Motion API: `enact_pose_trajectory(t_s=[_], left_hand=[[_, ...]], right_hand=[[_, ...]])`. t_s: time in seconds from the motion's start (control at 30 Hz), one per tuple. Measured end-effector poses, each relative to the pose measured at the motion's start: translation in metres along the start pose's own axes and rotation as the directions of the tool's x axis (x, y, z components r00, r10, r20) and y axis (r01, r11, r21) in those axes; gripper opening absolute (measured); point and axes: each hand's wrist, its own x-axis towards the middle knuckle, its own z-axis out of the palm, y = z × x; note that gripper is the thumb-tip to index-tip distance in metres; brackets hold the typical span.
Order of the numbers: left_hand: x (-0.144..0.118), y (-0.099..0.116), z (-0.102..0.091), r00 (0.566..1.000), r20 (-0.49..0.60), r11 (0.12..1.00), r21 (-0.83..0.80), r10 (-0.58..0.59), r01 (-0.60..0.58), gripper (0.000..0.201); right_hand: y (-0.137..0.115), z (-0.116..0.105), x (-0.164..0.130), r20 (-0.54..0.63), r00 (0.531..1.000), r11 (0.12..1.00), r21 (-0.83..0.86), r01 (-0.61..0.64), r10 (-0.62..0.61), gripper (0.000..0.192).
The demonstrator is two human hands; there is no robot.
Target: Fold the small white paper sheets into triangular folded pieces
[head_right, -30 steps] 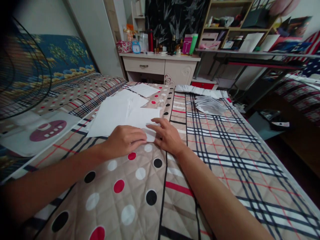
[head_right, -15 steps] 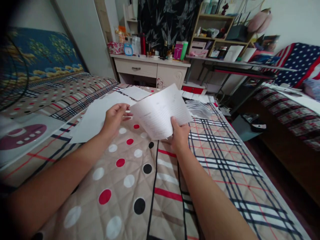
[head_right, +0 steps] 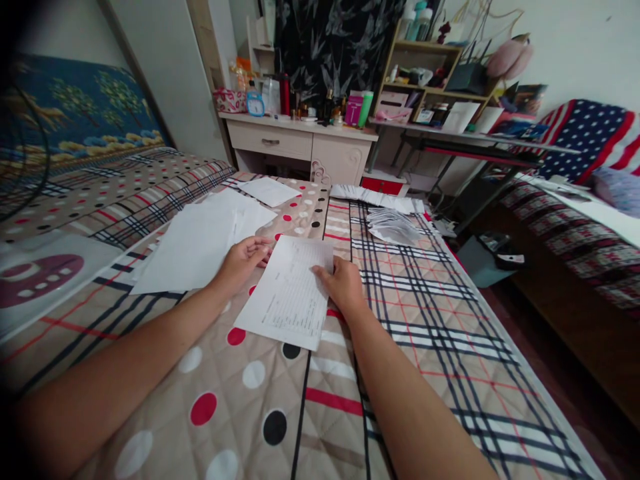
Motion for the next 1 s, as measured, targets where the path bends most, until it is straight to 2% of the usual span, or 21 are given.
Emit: enact_pose_trajectory(t_s=[0.17,0.23,0.27,0.33,0.4,0.43,0.47,0.53,0.6,0.67,0.7,0.73,0.77,0.8,0.83,0.87,0.9,0.93,1.0], left_hand=[[0.001,-0.001,0.002,0.995,-0.039,0.989,0.118,0.091,-0.086,0.034],[-0.001,0.001,0.001,0.973,-0.034,0.943,0.257,0.229,-0.213,0.03],[-0.003,0.002,0.001,0.949,-0.005,0.895,0.335,0.316,-0.296,0.03],[-0.007,0.006,-0.002,0.883,0.1,0.768,0.456,0.458,-0.45,0.032],[-0.011,0.011,-0.004,0.826,0.204,0.671,0.498,0.525,-0.549,0.033],[-0.013,0.013,-0.005,0.804,0.243,0.635,0.508,0.543,-0.582,0.033],[-0.015,0.016,-0.005,0.781,0.269,0.602,0.514,0.563,-0.611,0.032],[-0.023,0.022,-0.001,0.725,0.311,0.536,0.511,0.615,-0.673,0.031],[-0.037,0.029,0.007,0.65,0.378,0.469,0.469,0.659,-0.748,0.033],[-0.059,0.036,0.019,0.564,0.506,0.426,0.371,0.653,-0.825,0.044],[-0.072,0.039,0.024,0.517,0.604,0.409,0.321,0.607,-0.854,0.052],[-0.087,0.041,0.027,0.449,0.711,0.396,0.256,0.541,-0.882,0.059],[-0.102,0.044,0.029,0.377,0.813,0.41,0.19,0.443,-0.892,0.062],[-0.116,0.047,0.029,0.323,0.879,0.454,0.142,0.35,-0.88,0.059],[-0.131,0.049,0.026,0.309,0.907,0.523,0.123,0.286,-0.844,0.069],[-0.144,0.052,0.022,0.296,0.926,0.584,0.109,0.234,-0.804,0.074],[-0.156,0.056,0.016,0.285,0.938,0.646,0.094,0.197,-0.757,0.074],[-0.166,0.06,0.009,0.269,0.95,0.71,0.079,0.16,-0.699,0.073],[-0.183,0.069,-0.004,0.227,0.969,0.836,0.044,0.099,-0.548,0.067]], right_hand=[[0.0,0.003,0.007,-0.193,0.98,0.997,-0.053,0.049,-0.059,0.045],[0.0,0.003,0.007,-0.237,0.966,0.992,-0.098,0.078,-0.099,0.045],[0.0,0.001,0.005,-0.223,0.967,0.987,-0.124,0.1,-0.126,0.045],[0.005,-0.007,-0.004,-0.136,0.975,0.972,-0.176,0.153,-0.178,0.044],[0.016,-0.025,-0.019,-0.023,0.979,0.942,-0.278,0.187,-0.201,0.047],[0.023,-0.039,-0.026,0.061,0.98,0.865,-0.462,0.195,-0.188,0.05],[0.032,-0.054,-0.034,0.082,0.987,0.775,-0.612,0.158,-0.137,0.051],[0.048,-0.085,-0.043,0.032,0.999,0.624,-0.782,0.016,0.015,0.054],[0.058,-0.11,-0.046,-0.047,0.988,0.52,-0.846,-0.118,0.148,0.055],[0.056,-0.121,-0.047,-0.09,0.971,0.452,-0.873,-0.184,0.221,0.055],[0.05,-0.12,-0.051,-0.107,0.969,0.425,-0.884,-0.194,0.221,0.054],[0.042,-0.115,-0.058,-0.108,0.976,0.407,-0.896,-0.177,0.187,0.053],[0.031,-0.107,-0.07,-0.06,0.994,0.42,-0.902,-0.095,0.096,0.056],[0.019,-0.098,-0.086,0.012,1.0,0.46,-0.888,0.019,-0.019,0.059],[0.005,-0.088,-0.107,0.124,0.985,0.512,-0.842,0.17,-0.124,0.06],[-0.009,-0.081,-0.131,0.259,0.941,0.569,-0.75,0.337,-0.216,0.062],[-0.023,-0.076,-0.157,0.4,0.878,0.618,-0.629,0.472,-0.264,0.063],[-0.037,-0.074,-0.182,0.502,0.814,0.645,-0.525,0.554,-0.291,0.066],[-0.064,-0.082,-0.224,0.575,0.746,0.695,-0.384,0.608,-0.336,0.073]])
